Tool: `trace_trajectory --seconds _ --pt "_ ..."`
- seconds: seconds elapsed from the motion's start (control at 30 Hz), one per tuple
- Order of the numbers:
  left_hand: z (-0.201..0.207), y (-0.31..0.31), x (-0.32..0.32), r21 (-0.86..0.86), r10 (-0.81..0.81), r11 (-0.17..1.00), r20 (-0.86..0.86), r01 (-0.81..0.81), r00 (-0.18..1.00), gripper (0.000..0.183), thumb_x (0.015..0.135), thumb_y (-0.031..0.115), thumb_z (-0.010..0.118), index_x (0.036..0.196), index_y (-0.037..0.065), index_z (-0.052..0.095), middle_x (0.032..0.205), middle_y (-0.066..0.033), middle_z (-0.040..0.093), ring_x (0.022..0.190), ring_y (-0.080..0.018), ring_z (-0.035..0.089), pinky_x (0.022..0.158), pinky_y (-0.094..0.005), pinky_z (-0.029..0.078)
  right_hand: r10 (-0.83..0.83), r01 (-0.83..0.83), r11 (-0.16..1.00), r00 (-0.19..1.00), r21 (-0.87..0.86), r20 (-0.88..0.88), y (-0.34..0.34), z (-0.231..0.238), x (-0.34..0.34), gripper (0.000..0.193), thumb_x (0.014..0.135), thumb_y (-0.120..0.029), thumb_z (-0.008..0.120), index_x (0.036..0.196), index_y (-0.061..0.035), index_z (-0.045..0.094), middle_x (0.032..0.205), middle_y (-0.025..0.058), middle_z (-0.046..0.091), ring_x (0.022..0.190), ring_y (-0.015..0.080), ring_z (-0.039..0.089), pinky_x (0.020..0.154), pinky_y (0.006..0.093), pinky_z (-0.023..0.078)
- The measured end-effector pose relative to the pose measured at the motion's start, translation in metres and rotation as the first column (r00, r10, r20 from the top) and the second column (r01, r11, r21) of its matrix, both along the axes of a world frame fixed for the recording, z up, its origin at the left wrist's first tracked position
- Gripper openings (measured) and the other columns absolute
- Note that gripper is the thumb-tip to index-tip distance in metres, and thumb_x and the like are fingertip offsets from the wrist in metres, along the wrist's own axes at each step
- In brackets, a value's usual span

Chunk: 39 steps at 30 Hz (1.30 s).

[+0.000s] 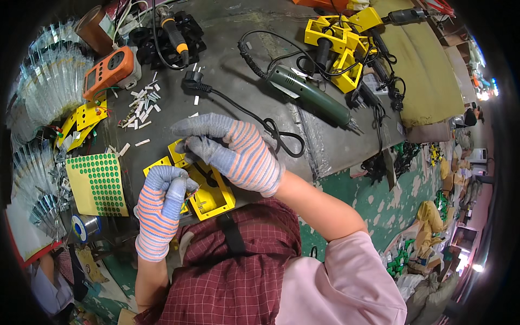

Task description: Soldering wires and mounting a component into a yellow plastic housing on an assembly workbench.

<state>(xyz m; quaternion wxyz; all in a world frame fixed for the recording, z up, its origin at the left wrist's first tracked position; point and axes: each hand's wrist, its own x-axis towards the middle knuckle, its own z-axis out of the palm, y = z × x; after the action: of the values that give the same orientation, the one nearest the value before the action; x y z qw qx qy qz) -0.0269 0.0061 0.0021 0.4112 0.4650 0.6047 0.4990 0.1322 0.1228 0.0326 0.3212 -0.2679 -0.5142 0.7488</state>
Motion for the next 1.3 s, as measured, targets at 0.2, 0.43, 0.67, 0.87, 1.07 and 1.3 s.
trace_trajectory --seconds 0.2,0.43,0.67,0.87,1.07,1.3 --pt "-0.003 0.001 0.000 0.026 0.008 1.000 -0.013 -0.008 1.000 0.005 0.089 0.004 0.061 0.094 0.002 0.062 0.078 -0.0101 0.070 0.071 -0.0224 0.069 0.069 -0.0330 0.053 -0.029 0.031 0.998 0.998 -0.050 0.056 -0.002 0.004 0.004 0.021 0.095 -0.014 0.061 0.110 0.0009 0.061 0.092 0.0063 0.067 0.078 0.0086 0.062 0.071 0.0258 0.053" --pt "0.006 0.001 0.003 -0.036 0.042 0.999 0.172 -0.036 0.984 0.005 0.090 0.003 0.061 0.094 0.000 0.062 0.080 -0.0088 0.070 0.074 -0.0172 0.068 0.072 -0.0313 0.054 0.014 -0.046 0.996 0.934 0.082 0.357 -0.002 0.010 0.019 0.017 0.094 -0.017 0.060 0.099 -0.0009 0.062 0.083 0.0045 0.065 0.076 0.0101 0.062 0.068 0.0286 0.051" --pt "-0.001 0.000 0.002 -0.008 0.093 0.996 0.062 -0.093 0.994 0.010 0.087 0.005 0.067 0.096 0.002 0.067 0.087 -0.0091 0.067 0.078 -0.0180 0.065 0.073 -0.0302 0.051 -0.004 -0.149 0.946 0.883 0.289 0.470 -0.016 0.006 0.011 0.018 0.091 -0.018 0.062 0.096 -0.0013 0.062 0.084 0.0136 0.063 0.077 0.0243 0.064 0.074 0.0334 0.050" --pt "0.002 0.000 0.001 -0.011 0.093 0.996 -0.056 -0.093 0.994 0.011 0.085 0.007 0.071 0.095 0.004 0.069 0.086 -0.0083 0.066 0.078 -0.0209 0.062 0.074 -0.0325 0.049 0.056 -0.164 0.965 0.890 0.203 0.453 -0.017 0.009 0.008 0.017 0.089 -0.017 0.064 0.096 -0.0019 0.061 0.084 0.0112 0.063 0.077 0.0207 0.062 0.074 0.0324 0.050" --pt "0.003 0.001 0.004 -0.023 0.110 0.994 -0.062 -0.111 0.992 0.012 0.083 0.008 0.072 0.095 0.004 0.069 0.087 -0.0088 0.067 0.077 -0.0206 0.062 0.074 -0.0324 0.049 0.080 -0.214 0.948 0.877 0.237 0.475 -0.017 0.011 0.008 0.016 0.089 -0.016 0.064 0.097 -0.0021 0.062 0.086 0.0106 0.062 0.077 0.0187 0.062 0.074 0.0319 0.050" --pt "0.005 0.004 0.007 0.077 0.129 0.990 -0.214 -0.115 0.968 0.014 0.080 0.006 0.073 0.094 0.005 0.070 0.087 -0.0089 0.067 0.075 -0.0242 0.062 0.074 -0.0351 0.048 0.045 -0.200 0.935 0.885 0.293 0.463 -0.018 0.008 0.009 0.017 0.088 -0.016 0.066 0.097 -0.0020 0.061 0.083 0.0109 0.064 0.075 0.0193 0.063 0.072 0.0327 0.050"
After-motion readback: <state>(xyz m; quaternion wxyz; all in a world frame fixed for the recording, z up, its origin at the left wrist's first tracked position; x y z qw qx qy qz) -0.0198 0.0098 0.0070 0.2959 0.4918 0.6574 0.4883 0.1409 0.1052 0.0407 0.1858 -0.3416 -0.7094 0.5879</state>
